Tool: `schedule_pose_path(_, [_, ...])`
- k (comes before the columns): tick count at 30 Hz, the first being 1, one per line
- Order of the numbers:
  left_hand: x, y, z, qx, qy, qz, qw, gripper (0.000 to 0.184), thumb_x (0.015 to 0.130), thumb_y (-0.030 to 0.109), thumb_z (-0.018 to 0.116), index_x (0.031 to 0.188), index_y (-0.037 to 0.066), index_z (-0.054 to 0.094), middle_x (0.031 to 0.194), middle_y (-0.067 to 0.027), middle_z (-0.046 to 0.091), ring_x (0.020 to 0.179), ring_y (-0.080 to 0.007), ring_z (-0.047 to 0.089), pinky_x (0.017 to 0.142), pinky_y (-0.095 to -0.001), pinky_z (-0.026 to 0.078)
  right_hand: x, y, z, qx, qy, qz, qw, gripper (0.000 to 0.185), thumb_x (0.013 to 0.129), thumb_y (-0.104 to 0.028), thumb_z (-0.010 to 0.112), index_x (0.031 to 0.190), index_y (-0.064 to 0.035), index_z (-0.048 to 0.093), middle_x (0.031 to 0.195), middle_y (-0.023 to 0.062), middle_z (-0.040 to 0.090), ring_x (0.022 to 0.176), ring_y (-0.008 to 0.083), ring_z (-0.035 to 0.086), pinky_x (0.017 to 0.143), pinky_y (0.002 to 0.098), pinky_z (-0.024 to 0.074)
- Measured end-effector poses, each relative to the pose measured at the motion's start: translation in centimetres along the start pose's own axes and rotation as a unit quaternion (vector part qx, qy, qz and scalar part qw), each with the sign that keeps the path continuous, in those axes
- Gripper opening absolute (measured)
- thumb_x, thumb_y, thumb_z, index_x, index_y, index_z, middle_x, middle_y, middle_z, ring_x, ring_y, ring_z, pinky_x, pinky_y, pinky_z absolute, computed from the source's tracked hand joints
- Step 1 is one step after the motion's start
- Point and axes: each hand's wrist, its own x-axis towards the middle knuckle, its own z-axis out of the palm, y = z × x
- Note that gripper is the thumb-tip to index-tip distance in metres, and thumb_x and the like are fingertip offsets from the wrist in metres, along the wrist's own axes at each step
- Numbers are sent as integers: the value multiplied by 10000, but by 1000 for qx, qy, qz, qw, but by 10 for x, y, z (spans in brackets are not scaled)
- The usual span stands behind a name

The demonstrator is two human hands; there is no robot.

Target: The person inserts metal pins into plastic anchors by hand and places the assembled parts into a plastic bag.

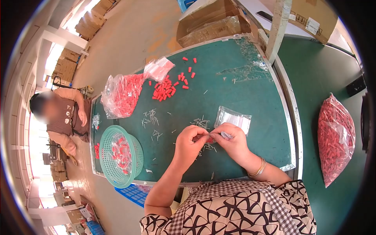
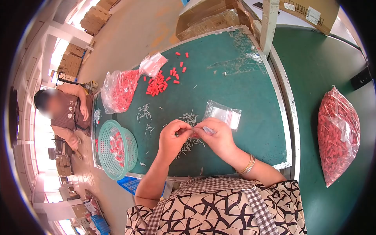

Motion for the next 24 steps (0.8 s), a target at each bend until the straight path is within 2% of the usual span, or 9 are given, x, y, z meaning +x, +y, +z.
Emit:
schedule_pose_path(7, [0,0,1,-29,22,-34,999,65,824,-52,680,877,-20,660,850,-45,638,744,-107,636,659,-228,495,-1,6,1,56,0,21,998,53,827,-19,699,879,-5,699,811,82,652,766,178,645,679,290,522])
schedule_pose_path(10, [0,-10,-4,-31,28,-55,998,57,827,-46,680,880,-30,664,854,-43,649,749,-98,628,668,-222,497,0,6,-1,-1,15,-29,999,63,816,-15,701,879,-13,702,810,80,656,777,184,641,694,298,511])
schedule_pose_path(14, [0,-15,-5,-43,32,-75,996,55,832,-34,681,885,-36,666,845,-42,646,751,-94,613,670,-221,492,1,0,-1,-14,14,-24,1000,71,805,-13,705,876,-19,703,812,78,659,787,190,637,704,300,503])
schedule_pose_path(16, [-1,-12,-3,-28,27,-53,998,56,827,-32,683,880,-30,666,845,-40,644,747,-93,603,670,-222,486,1,0,0,-20,10,-18,1000,69,804,-16,705,873,-23,704,818,80,659,787,188,637,701,298,502])
schedule_pose_path(19, [-1,-3,2,2,30,-26,999,63,818,-34,686,877,-19,669,848,-41,642,742,-95,602,663,-226,485,0,5,1,-6,11,9,1000,58,821,-37,706,875,-16,702,826,68,661,770,170,633,697,291,502])
schedule_pose_path(22, [-1,-1,3,30,34,-10,999,76,810,-34,691,879,-10,673,849,-44,641,735,-101,607,653,-232,487,0,-6,0,100,-2,132,986,73,842,-58,702,883,2,695,826,54,658,762,138,634,687,270,502])
schedule_pose_path(24, [-2,-2,3,38,38,0,999,81,806,-32,695,880,-8,674,847,-45,639,729,-104,608,648,-233,488,1,-1,-1,87,-12,147,985,82,852,-58,695,887,16,689,835,53,655,769,124,637,681,253,500])
